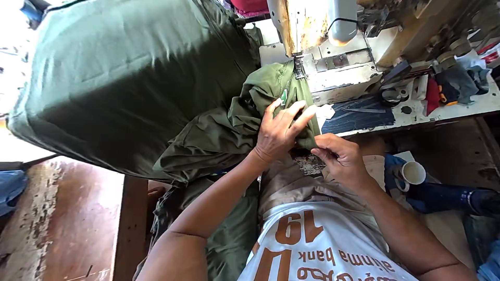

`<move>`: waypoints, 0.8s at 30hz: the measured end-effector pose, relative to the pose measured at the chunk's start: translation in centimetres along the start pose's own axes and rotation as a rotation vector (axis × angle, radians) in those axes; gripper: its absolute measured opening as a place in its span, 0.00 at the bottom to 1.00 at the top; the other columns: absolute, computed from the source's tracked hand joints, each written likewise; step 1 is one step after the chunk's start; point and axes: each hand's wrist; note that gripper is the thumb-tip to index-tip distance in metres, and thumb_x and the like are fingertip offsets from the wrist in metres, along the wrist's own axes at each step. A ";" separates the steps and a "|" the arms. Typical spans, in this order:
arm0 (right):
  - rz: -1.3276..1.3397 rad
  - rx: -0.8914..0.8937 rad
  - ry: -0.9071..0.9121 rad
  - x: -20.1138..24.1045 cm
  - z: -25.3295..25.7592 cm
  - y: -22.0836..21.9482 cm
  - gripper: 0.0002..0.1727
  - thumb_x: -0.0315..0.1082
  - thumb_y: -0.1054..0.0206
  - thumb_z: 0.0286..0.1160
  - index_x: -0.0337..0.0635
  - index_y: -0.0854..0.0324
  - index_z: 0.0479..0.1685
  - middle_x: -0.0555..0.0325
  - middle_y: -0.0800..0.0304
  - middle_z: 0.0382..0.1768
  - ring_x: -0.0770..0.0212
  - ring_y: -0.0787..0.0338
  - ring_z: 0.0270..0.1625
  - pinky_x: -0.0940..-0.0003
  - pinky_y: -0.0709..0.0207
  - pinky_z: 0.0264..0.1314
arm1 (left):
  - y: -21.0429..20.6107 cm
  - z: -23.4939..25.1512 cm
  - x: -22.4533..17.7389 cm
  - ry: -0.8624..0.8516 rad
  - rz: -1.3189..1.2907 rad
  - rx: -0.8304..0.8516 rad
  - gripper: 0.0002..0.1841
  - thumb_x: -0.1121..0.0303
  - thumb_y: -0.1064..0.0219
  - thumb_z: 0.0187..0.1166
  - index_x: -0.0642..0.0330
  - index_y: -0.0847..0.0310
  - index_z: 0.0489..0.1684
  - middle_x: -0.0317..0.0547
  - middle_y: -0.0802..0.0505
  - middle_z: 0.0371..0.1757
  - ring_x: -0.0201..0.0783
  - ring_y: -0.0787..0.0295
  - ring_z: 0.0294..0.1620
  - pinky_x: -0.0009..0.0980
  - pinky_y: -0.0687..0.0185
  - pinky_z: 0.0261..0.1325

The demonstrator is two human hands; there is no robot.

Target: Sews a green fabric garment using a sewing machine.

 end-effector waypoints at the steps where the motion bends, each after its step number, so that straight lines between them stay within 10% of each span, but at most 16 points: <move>1: 0.021 -0.004 -0.003 0.0 0.0 0.1 0.06 0.26 0.28 0.78 0.35 0.10 0.47 0.54 0.07 0.52 0.64 0.07 0.54 0.68 0.09 0.57 | 0.4 0.6 0.1 0.029 -0.001 -0.005 0.24 0.74 0.38 0.83 0.54 0.22 0.79 0.52 0.05 0.57 0.48 0.06 0.53 0.57 0.30 0.80; 9: 0.065 -0.052 -0.033 -0.5 0.1 0.6 0.06 0.25 0.29 0.77 0.35 0.10 0.48 0.55 0.07 0.52 0.65 0.07 0.52 0.69 0.09 0.55 | 4.1 2.7 0.5 -0.009 0.026 0.393 0.10 0.75 0.43 0.83 0.58 0.14 0.42 0.45 0.07 0.40 0.49 0.12 0.47 0.57 0.34 0.78; 20: 0.056 -0.115 -0.132 -2.6 4.3 -0.2 0.05 0.28 0.31 0.81 0.39 0.11 0.47 0.59 0.10 0.41 0.70 0.16 0.30 0.75 0.19 0.29 | 3.7 5.2 4.6 -0.019 0.150 0.329 0.06 0.73 0.42 0.79 0.59 0.17 0.38 0.50 0.10 0.45 0.55 0.15 0.55 0.58 0.32 0.68; 24: 0.084 -0.158 -0.118 -3.7 6.9 -0.8 0.06 0.29 0.31 0.80 0.37 0.11 0.46 0.58 0.08 0.39 0.70 0.14 0.34 0.73 0.17 0.38 | 3.8 6.5 6.5 -0.042 0.136 0.361 0.08 0.73 0.44 0.80 0.59 0.18 0.43 0.51 0.10 0.50 0.56 0.16 0.58 0.58 0.33 0.67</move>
Point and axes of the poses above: each hand's wrist, its own z-axis towards the middle knuckle, its own y-axis out of the back of the hand, x = y × z
